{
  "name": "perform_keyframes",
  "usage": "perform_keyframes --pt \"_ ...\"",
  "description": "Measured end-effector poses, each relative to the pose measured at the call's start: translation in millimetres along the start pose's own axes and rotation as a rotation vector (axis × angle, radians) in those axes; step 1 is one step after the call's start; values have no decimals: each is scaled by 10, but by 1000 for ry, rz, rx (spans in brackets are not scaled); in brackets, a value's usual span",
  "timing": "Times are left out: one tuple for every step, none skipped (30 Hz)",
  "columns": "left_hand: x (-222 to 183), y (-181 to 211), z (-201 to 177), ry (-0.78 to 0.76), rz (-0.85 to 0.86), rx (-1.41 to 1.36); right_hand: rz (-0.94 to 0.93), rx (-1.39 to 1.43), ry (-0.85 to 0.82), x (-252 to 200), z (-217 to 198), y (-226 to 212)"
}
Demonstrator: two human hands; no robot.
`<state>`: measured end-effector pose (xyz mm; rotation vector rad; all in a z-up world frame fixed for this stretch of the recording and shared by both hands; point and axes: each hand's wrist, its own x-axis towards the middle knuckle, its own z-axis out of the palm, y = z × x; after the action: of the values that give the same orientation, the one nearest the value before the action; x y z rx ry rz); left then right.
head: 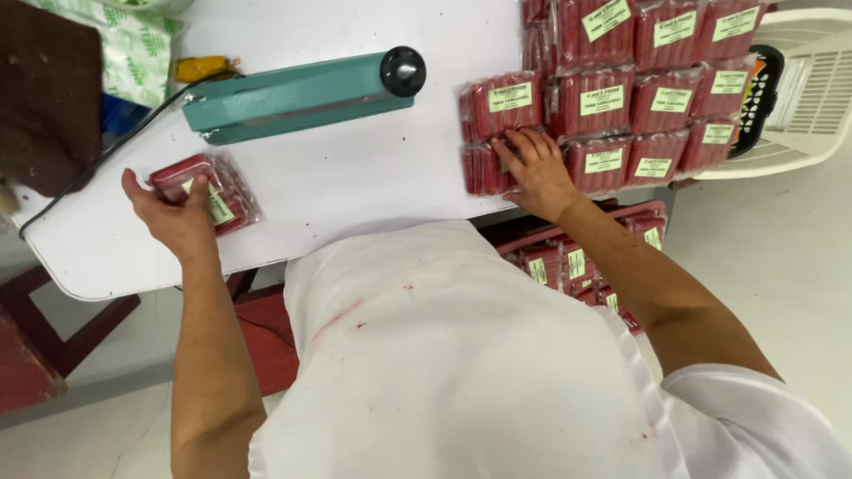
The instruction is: The person seals small plastic packages containing red meat products using a tabletop heat sealer, then places the sealed items into a plastic crate.
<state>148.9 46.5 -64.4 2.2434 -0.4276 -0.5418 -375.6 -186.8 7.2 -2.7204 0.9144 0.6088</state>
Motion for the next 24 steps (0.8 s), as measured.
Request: perform_keyframes --pt "-19 -99 8 -2 5 -3 4 -2 3 16 -57 -6" --pt "-33 -197 13 36 165 60 -20 61 104 34 -119 -14" --pt "-56 -298 29 76 324 119 -49 119 205 64 -189 -5" --pt "-143 -187 9 79 326 113 -49 114 209 176 -323 53" --pt "-240 -84 -28 149 348 202 -5 148 273 273 -446 94" --pt "-339 14 -65 220 370 291 38 182 336 369 -565 132" --pt "-443 158 -28 219 369 291 38 181 335 516 -850 101" --pt "-547 302 7 124 396 224 118 214 35 661 -1135 66" --pt "-632 451 27 34 426 157 194 244 -261 831 -1423 25" --pt "-667 500 125 37 427 159 192 245 -258 903 -1408 99" --pt "-706 542 216 -61 600 141 181 242 -288 968 -1389 163" --pt "-743 582 303 -159 772 121 169 240 -319 1035 -1372 223" --pt "-831 717 371 -153 774 120 166 238 -314 1011 -1496 179" --pt "-915 849 437 -283 784 80 191 241 -349 988 -1620 132" --pt "-1013 977 508 -417 791 37 219 244 -387 944 -1739 84" --pt "-1056 987 653 -415 792 35 220 242 -386 848 -1477 160" --pt "-1113 987 791 -582 574 -63 114 199 -65 761 -1213 235" --pt "-1167 983 928 -741 351 -161 7 154 255 674 -946 306" --pt "-1219 1029 1086 -735 341 -158 -3 158 249 623 -1043 99" --pt "-1270 1072 1241 -890 162 -291 54 341 328 566 -1142 -109" --pt "-1297 1122 1397 -1035 -18 -425 111 526 408 521 -1245 -315" --pt "-1369 1150 1518 -1025 -23 -423 102 531 405 505 -1082 -439" --pt "-1430 1184 1650 -1077 -152 -724 132 704 426 503 -928 -552" --pt "-1486 1220 1785 -1111 -280 -1028 162 877 442 499 -774 -661"
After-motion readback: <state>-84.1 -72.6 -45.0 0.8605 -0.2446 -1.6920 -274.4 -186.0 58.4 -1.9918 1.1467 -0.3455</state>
